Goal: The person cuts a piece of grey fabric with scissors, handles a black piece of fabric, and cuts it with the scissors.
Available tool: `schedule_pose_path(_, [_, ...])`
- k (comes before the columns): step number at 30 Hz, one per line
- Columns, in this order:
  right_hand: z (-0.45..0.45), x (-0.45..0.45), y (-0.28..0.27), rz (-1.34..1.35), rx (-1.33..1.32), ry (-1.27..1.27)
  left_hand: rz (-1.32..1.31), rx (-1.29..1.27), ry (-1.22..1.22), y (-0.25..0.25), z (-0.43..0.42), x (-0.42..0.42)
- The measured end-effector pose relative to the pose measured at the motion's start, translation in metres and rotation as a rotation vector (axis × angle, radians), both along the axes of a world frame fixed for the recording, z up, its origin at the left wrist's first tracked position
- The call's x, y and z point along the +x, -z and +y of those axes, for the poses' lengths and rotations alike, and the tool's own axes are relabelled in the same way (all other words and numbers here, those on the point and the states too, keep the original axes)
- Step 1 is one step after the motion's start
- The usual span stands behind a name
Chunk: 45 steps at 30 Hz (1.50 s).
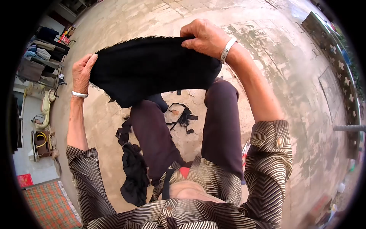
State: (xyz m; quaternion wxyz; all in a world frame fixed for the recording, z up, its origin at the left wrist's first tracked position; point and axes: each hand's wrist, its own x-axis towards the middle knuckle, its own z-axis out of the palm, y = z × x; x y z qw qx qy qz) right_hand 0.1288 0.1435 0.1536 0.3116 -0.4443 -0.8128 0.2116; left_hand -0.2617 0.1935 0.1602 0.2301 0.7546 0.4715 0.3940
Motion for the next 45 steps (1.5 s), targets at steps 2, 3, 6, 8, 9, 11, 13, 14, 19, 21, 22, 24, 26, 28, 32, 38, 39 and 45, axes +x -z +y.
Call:
schedule_pose_path(2, [-0.002, 0.005, -0.01, -0.108, 0.103, 0.105, 0.11, 0.247, -0.077, -0.008, -0.004, 0.005])
schedule_pose_path(3, [-0.004, 0.008, -0.011, -0.21, 0.198, 0.203, 0.153, 0.312, -0.102, -0.01, -0.006, 0.008])
schedule_pose_path(6, [-0.007, 0.019, -0.004, -0.434, 0.482, 0.445, 0.38, 0.697, -0.112, -0.018, -0.017, 0.012])
schedule_pose_path(8, [-0.034, 0.017, -0.011, -0.417, 0.506, 0.498, 0.482, 0.866, -0.097, -0.006, -0.035, 0.012])
schedule_pose_path(9, [-0.046, 0.019, -0.009, -0.445, 0.592, 0.531, 0.504, 0.919, -0.031, 0.001, -0.048, 0.017])
schedule_pose_path(11, [-0.072, 0.027, 0.008, -0.533, 0.685, 0.586, 0.561, 0.938, 0.094, 0.028, -0.075, 0.022])
schedule_pose_path(13, [-0.103, 0.041, 0.04, -0.609, 0.649, 0.609, 0.581, 0.866, 0.212, 0.069, -0.102, 0.026])
schedule_pose_path(14, [-0.122, 0.047, 0.059, -0.622, 0.594, 0.602, 0.568, 0.814, 0.271, 0.091, -0.117, 0.026])
schedule_pose_path(19, [-0.199, 0.055, 0.137, -0.573, 0.259, 0.566, 0.577, 0.644, 0.271, 0.161, -0.184, 0.023])
schedule_pose_path(21, [-0.212, 0.055, 0.144, -0.534, 0.254, 0.593, 0.555, 0.584, 0.223, 0.168, -0.197, 0.024])
schedule_pose_path(22, [-0.215, 0.053, 0.144, -0.49, 0.274, 0.634, 0.533, 0.553, 0.173, 0.169, -0.2, 0.026])
schedule_pose_path(24, [-0.221, 0.053, 0.131, -0.487, 0.325, 0.672, 0.528, 0.537, 0.128, 0.163, -0.205, 0.031])
schedule_pose_path(26, [-0.229, 0.054, 0.117, -0.456, 0.364, 0.691, 0.464, 0.576, 0.056, 0.156, -0.21, 0.036])
schedule_pose_path(28, [-0.236, 0.053, 0.116, -0.472, 0.39, 0.731, 0.458, 0.531, 0.071, 0.162, -0.225, 0.044])
schedule_pose_path(32, [-0.253, 0.071, 0.19, -0.505, 0.103, 0.707, 0.445, 0.413, 0.042, 0.186, -0.248, 0.049])
schedule_pose_path(38, [-0.252, 0.062, 0.225, -0.359, -0.051, 0.667, 0.426, 0.372, -0.116, 0.194, -0.245, 0.044])
schedule_pose_path(39, [-0.252, 0.063, 0.225, -0.382, -0.052, 0.663, 0.43, 0.377, -0.168, 0.196, -0.242, 0.042])
schedule_pose_path(45, [-0.25, 0.072, 0.217, -0.443, 0.021, 0.707, 0.452, 0.382, -0.247, 0.197, -0.229, 0.033])
